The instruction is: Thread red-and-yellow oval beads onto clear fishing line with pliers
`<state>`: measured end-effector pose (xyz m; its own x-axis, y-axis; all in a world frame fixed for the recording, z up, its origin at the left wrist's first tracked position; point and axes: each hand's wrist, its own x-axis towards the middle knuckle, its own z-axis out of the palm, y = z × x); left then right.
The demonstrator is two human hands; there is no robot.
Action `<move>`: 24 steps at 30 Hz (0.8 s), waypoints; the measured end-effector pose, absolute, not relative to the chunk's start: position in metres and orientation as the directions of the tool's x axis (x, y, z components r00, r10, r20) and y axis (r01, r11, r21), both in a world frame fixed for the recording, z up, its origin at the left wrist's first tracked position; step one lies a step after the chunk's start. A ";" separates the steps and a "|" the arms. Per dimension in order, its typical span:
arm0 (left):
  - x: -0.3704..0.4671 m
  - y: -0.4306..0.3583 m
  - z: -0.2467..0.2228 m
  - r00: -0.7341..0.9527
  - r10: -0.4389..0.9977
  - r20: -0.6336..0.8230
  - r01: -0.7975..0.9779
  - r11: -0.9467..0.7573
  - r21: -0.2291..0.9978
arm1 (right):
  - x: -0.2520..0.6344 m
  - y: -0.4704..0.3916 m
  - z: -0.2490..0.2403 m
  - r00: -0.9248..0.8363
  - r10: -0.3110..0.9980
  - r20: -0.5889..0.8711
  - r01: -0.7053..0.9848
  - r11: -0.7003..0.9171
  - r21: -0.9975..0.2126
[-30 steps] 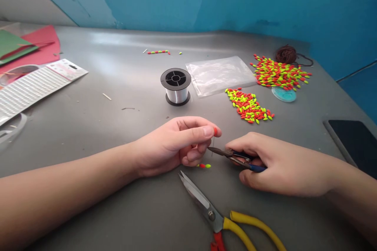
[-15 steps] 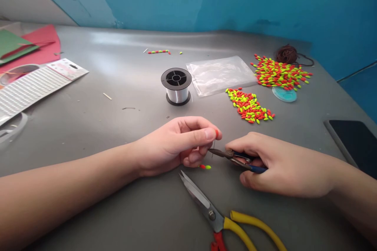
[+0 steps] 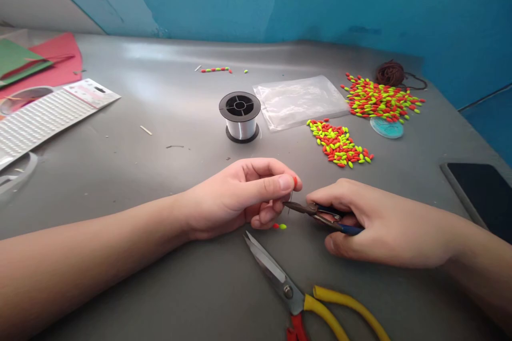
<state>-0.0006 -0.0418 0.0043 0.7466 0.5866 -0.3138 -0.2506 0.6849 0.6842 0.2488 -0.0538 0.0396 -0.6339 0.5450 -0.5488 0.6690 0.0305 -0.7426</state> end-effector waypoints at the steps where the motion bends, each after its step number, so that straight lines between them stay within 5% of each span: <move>1: -0.001 -0.042 0.004 0.748 0.585 -0.315 -0.248 0.686 0.684 | 0.249 -0.054 0.039 -0.637 0.542 -0.548 0.665 0.028 -0.746; 24: 0.000 -0.042 0.005 0.759 0.580 -0.295 -0.253 0.680 0.688 | 0.248 -0.053 0.041 -0.641 0.540 -0.546 0.640 -0.017 -0.768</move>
